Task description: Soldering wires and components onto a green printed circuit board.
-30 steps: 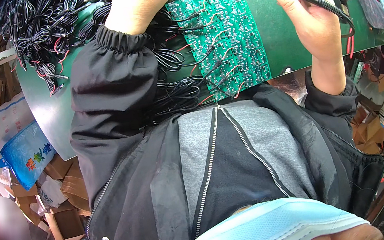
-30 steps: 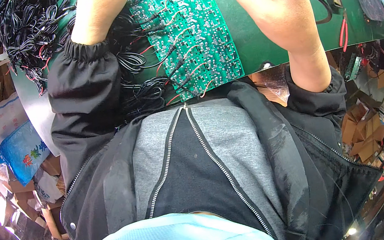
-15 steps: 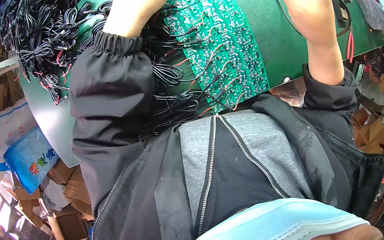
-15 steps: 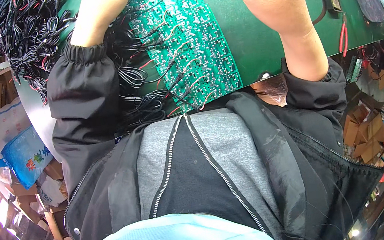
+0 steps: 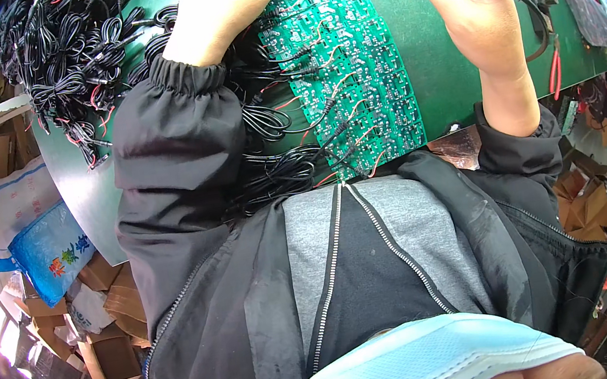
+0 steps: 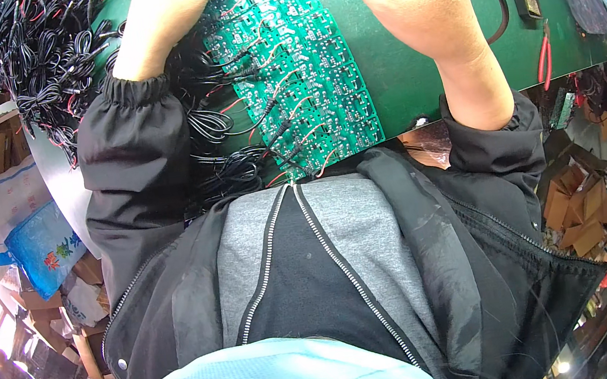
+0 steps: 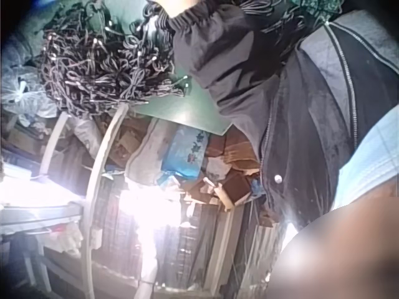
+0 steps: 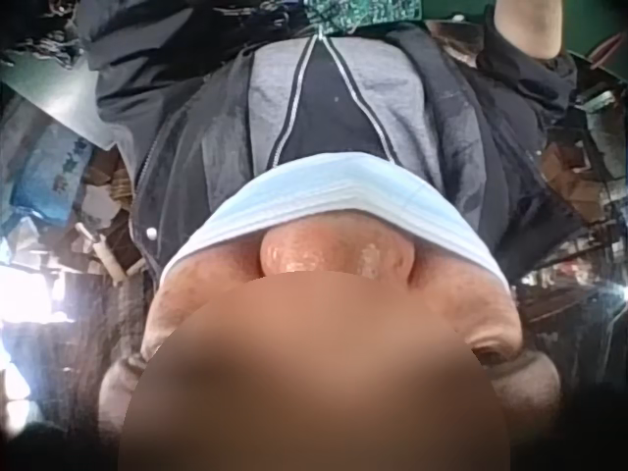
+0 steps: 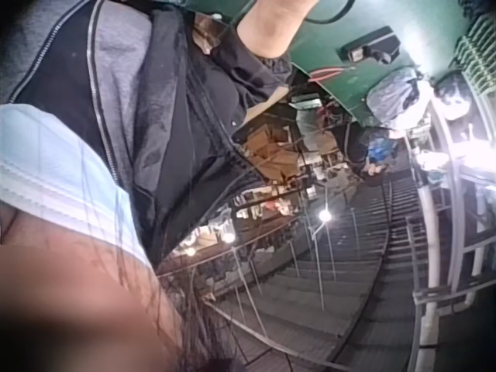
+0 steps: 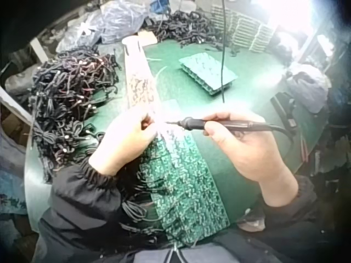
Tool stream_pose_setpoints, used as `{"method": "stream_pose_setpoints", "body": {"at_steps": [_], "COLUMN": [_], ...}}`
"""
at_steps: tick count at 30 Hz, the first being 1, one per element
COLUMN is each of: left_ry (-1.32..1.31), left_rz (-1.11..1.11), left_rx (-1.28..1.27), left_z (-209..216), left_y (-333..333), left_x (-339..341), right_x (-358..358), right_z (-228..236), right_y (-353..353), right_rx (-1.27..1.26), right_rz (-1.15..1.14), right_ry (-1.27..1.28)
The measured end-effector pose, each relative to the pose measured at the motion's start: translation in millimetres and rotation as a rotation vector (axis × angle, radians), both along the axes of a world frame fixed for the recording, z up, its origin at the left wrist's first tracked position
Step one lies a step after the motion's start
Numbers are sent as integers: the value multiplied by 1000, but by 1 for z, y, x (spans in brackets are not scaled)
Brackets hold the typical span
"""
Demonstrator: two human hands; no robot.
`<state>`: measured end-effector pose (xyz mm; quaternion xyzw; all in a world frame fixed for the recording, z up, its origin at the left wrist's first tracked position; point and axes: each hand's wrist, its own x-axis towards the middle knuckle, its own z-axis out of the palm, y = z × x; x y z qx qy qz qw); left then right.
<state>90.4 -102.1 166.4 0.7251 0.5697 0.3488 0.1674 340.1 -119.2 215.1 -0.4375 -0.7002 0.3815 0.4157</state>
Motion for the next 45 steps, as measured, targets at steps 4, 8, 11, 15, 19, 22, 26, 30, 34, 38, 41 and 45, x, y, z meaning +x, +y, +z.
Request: {"method": "stream_pose_setpoints", "body": {"at_steps": [4, 8, 11, 15, 19, 22, 26, 30, 34, 38, 41, 45], "left_ry": [3, 21, 31, 44, 21, 26, 50, -1, 13, 35, 8, 27], "left_rz": [10, 14, 21, 13, 6, -1, 25, 6, 20, 25, -23, 5], "left_rx": [9, 17, 69, 36, 53, 36, 19, -8, -17, -36, 55, 51], "left_z": [0, 0, -4, -3, -5, -4, -3, -8, 2, 0, -10, -7], "left_y": [-2, -2, -2, -3, -1, 0, -3, 2, -2, -3, 4, -1], "left_x": [0, 1, 1, 1, 0, 1, -1, 4, 2, 0, 1, -1], "right_x": [-4, -9, -7, -6, -9, -6, -13, -6, 8, 7, 7, 9], "right_z": [15, 18, 11, 1, 1, 1, 21, 13, 14, 14, 20, 21], "right_y": [-4, -4, -2, 0, 0, 4, -1, 4, -6, -21, -32, -33], "right_rx": [-79, -136, -125, -57, -115, -4, 106, 9, 31, 110, 123, 88], "right_rz": [41, -7, 3, 26, -2, 64, 101, 61, 14, 0, -10, 45], "right_ry": [12, -44, -33, 25, 94, 4, -160, -77, -3, -37, -183, -189]}}
